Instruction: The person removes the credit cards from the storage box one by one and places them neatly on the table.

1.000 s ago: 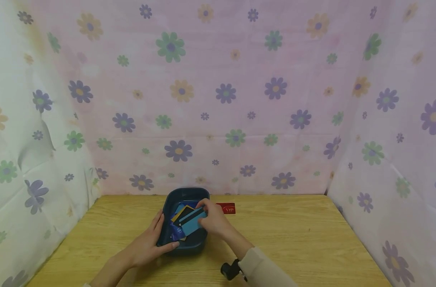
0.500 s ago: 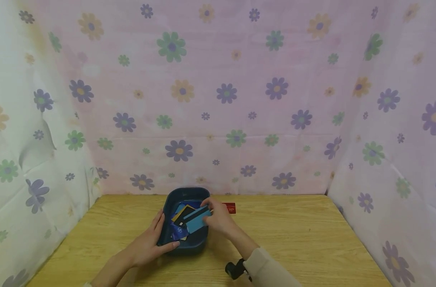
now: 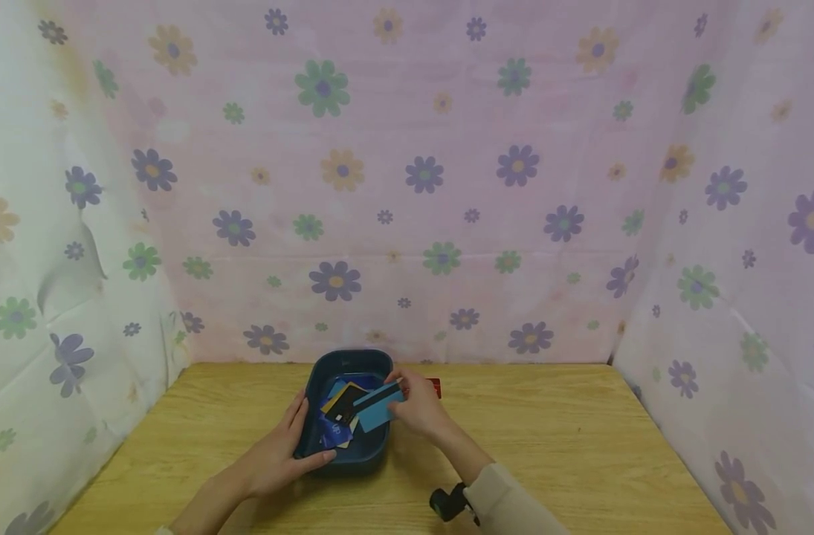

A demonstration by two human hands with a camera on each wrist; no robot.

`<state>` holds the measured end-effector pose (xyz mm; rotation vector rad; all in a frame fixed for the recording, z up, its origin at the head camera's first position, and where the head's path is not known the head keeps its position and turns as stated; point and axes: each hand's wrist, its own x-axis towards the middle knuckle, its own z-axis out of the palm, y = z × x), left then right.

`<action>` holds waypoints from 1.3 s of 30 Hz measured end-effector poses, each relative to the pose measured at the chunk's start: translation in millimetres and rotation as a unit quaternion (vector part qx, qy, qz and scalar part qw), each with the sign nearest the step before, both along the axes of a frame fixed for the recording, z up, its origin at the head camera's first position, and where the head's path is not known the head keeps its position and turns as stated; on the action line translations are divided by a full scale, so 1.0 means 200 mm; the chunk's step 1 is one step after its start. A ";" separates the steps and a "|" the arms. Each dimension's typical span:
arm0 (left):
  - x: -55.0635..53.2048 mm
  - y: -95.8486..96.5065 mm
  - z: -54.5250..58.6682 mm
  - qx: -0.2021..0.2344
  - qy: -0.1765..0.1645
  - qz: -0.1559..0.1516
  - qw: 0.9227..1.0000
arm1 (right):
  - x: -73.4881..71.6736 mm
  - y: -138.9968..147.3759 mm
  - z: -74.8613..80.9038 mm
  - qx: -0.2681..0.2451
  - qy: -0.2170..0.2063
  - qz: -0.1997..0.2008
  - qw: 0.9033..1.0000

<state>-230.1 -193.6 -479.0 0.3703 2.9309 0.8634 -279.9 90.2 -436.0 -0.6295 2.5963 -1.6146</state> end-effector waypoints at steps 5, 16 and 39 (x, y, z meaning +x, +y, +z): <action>0.00 0.00 -0.01 -0.007 0.000 0.001 1.000 | -0.01 0.02 0.00 -0.001 0.002 -0.005 1.000; 0.01 0.00 0.02 -0.004 0.002 -0.001 1.000 | -0.03 0.07 0.00 -0.013 -0.020 -0.018 1.000; 0.00 0.00 0.00 -0.001 -0.004 0.000 1.000 | -0.01 0.23 0.03 -0.053 -0.046 -0.049 0.996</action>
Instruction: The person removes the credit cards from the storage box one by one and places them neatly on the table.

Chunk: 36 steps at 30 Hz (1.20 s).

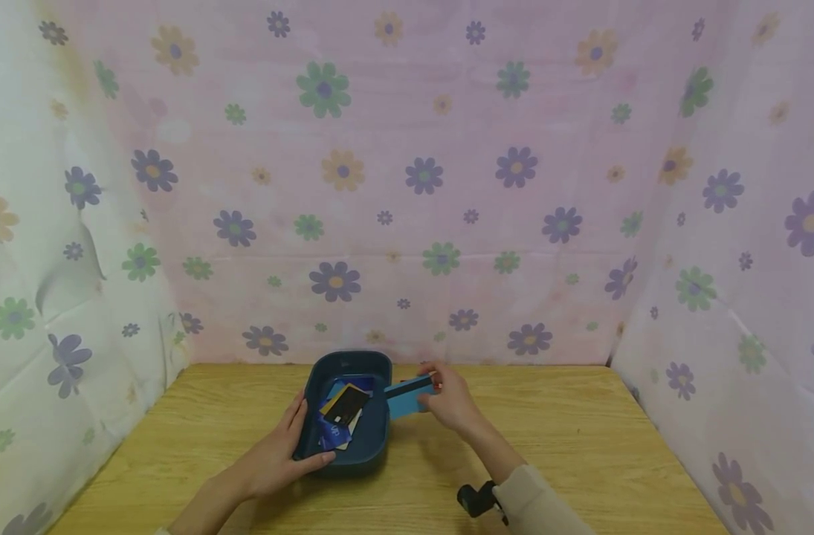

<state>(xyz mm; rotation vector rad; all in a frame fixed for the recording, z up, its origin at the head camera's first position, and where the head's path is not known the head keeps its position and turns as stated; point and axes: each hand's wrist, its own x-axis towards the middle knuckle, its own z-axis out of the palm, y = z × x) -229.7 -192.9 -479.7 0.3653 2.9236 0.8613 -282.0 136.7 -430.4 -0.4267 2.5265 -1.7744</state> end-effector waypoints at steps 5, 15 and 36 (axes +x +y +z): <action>0.01 0.00 0.01 0.002 0.005 -0.002 1.000 | 0.00 0.03 0.00 0.004 -0.002 -0.004 1.000; 0.00 0.00 -0.01 -0.009 0.003 -0.004 1.000 | -0.02 0.13 -0.03 0.023 -0.006 -0.034 0.999; -0.01 -0.01 -0.01 -0.007 -0.002 -0.002 1.000 | -0.11 0.29 -0.13 0.011 -0.038 -0.066 0.997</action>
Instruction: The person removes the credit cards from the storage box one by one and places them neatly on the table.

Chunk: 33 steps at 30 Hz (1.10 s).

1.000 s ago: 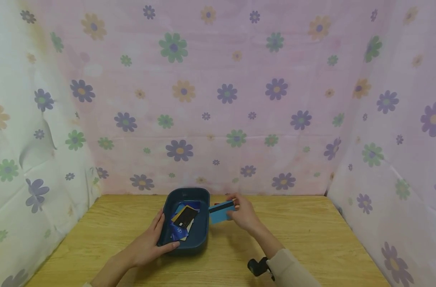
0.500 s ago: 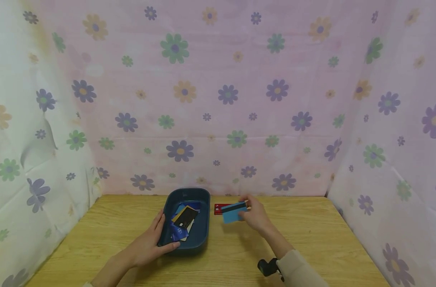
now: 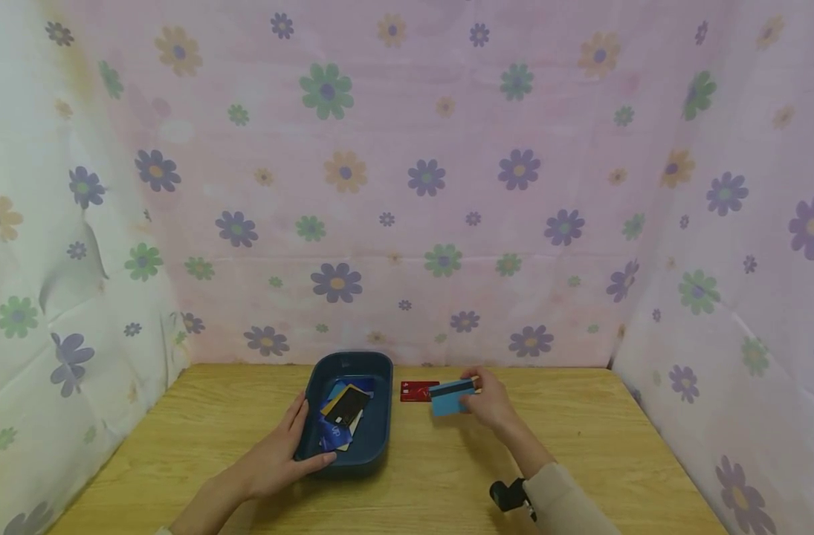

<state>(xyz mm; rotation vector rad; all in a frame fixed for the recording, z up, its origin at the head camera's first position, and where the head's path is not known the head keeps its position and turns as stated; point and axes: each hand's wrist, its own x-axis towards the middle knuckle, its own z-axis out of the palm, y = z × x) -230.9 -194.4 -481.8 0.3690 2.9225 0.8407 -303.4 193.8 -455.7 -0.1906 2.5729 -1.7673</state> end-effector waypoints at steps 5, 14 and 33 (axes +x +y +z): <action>0.00 0.00 0.00 -0.002 0.003 0.000 1.000 | -0.02 0.03 -0.02 0.005 -0.004 -0.009 1.000; 0.00 0.00 -0.01 -0.001 0.006 -0.003 1.000 | -0.06 0.05 -0.03 0.010 -0.019 -0.017 1.000; 0.01 0.00 -0.01 0.002 0.014 -0.002 1.000 | -0.16 0.08 -0.07 0.045 -0.018 -0.049 0.998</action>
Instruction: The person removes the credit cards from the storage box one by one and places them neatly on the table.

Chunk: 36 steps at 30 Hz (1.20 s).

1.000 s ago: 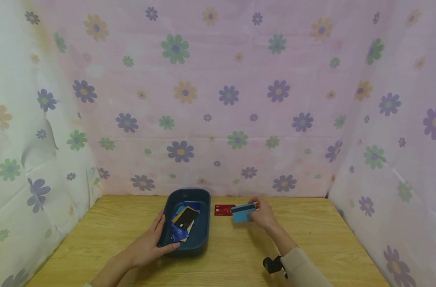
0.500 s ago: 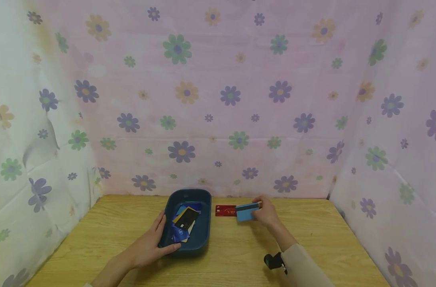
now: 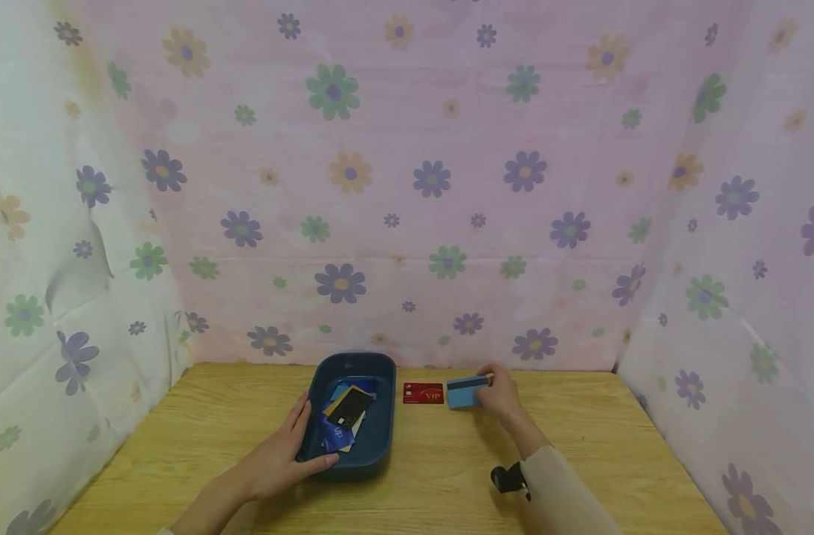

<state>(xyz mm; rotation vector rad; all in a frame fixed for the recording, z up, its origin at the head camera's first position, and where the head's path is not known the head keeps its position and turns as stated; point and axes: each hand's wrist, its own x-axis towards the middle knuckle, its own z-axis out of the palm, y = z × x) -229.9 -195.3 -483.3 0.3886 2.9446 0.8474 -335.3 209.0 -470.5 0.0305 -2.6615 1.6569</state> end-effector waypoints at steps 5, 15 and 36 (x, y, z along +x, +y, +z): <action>0.00 0.00 0.00 0.002 -0.001 0.000 1.000 | -0.02 0.00 -0.02 0.005 0.007 -0.007 1.000; 0.01 0.00 -0.01 0.001 -0.010 0.004 1.000 | -0.05 -0.02 -0.07 0.083 0.036 -0.019 0.996; 0.01 0.01 0.02 -0.001 -0.011 0.003 1.000 | -0.08 -0.03 -0.08 0.152 0.039 0.007 0.988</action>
